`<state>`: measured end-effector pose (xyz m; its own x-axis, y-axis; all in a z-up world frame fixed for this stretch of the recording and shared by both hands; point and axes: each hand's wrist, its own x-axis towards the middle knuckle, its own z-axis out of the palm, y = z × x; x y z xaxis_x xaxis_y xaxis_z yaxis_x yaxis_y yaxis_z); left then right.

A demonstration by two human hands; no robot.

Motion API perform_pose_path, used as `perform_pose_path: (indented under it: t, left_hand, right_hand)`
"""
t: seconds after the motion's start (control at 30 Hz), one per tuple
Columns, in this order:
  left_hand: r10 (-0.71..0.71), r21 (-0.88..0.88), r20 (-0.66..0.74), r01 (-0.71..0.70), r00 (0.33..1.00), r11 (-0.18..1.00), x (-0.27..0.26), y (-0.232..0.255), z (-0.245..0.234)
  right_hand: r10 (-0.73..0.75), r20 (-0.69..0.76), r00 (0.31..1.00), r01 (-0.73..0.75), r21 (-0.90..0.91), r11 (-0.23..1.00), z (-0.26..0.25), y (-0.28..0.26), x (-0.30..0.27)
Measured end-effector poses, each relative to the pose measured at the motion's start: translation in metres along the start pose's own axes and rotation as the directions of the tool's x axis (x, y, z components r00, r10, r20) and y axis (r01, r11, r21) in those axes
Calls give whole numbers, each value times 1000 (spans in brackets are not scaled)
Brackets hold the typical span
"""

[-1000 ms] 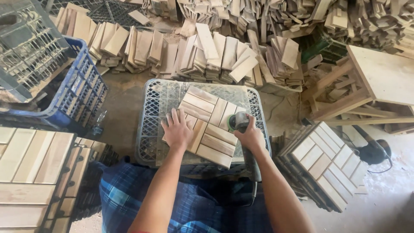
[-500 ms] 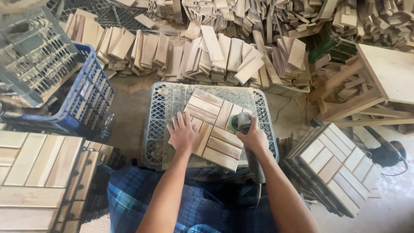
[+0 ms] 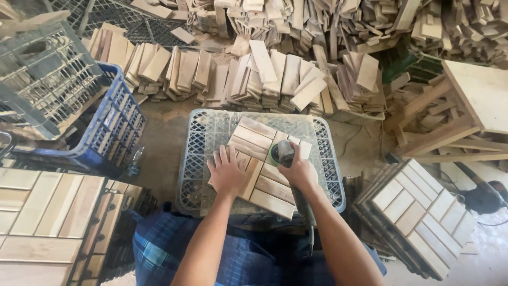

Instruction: Using a handheld orbital sander to smooth the surface of a wooden tile panel.

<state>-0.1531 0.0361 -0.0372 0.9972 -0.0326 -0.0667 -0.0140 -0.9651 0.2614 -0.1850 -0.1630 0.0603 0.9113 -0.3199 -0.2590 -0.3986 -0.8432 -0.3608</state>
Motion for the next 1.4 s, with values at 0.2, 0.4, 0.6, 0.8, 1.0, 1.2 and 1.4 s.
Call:
perform_pose_path:
  t: [0.2,0.4,0.6,0.8,1.0,1.2,1.4]
  left_hand:
    - [-18,-8,-34,18,999,1000,0,3,5]
    - [-2,32,34,1,999,999,2,2,-6]
    - [-13,39,71,10,997,999,6,1,0]
    - [6,48,119,-12,993,999,3,0,-11]
    - [-11,51,151,3,988,999,5,2,-10]
    - [-22,30,135,18,991,999,9,0,1]
    - [-21,16,127,19,992,1000,7,0,-1]
  right_hand:
    - [23,-41,999,-23,-1,1000,3,5,36]
    - [-103,41,994,103,21,995,25,-29,30]
    - [-82,-52,995,81,-7,997,23,-20,72]
    - [-182,-49,982,173,-142,975,46,-41,96]
    - [-120,-62,991,110,-147,983,32,-25,97]
    - [-106,-88,990,94,-136,986,14,-14,82]
    - [-203,-97,974,181,-193,964,31,-10,84]
